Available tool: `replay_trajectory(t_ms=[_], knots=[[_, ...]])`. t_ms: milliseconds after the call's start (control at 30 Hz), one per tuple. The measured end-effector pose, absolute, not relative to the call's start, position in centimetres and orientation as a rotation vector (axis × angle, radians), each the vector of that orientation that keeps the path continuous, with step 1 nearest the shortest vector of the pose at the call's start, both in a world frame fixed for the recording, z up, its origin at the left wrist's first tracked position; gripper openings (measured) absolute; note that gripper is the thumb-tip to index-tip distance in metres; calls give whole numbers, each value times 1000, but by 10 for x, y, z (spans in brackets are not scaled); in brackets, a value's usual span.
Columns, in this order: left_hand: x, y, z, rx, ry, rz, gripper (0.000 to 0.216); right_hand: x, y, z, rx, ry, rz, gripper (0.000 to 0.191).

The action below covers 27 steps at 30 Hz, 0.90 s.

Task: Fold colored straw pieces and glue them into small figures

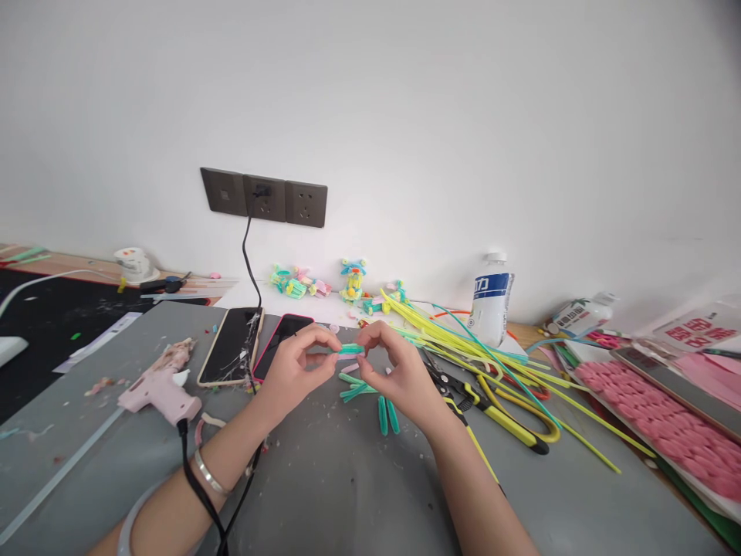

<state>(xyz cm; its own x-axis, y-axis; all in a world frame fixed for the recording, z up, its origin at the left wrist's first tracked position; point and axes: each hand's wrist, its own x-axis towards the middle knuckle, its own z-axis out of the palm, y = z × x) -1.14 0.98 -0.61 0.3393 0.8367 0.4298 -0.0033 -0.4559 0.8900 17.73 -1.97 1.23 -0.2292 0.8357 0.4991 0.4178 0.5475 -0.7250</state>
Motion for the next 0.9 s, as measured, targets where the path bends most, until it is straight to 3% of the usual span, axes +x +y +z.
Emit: replay_trajectory(t_ms=[467,667,900], knots=[[-12,12,-8,1611,759,1323,4,179,-20,15,-1001,-1828,485,30],[-11,18,-7,1130,820,1143,20,180,-19,12,-1039,-1772,488,29],[-11,18,-3,958,749,1003,16,180,-16,5,-1057,-1839,556,37]])
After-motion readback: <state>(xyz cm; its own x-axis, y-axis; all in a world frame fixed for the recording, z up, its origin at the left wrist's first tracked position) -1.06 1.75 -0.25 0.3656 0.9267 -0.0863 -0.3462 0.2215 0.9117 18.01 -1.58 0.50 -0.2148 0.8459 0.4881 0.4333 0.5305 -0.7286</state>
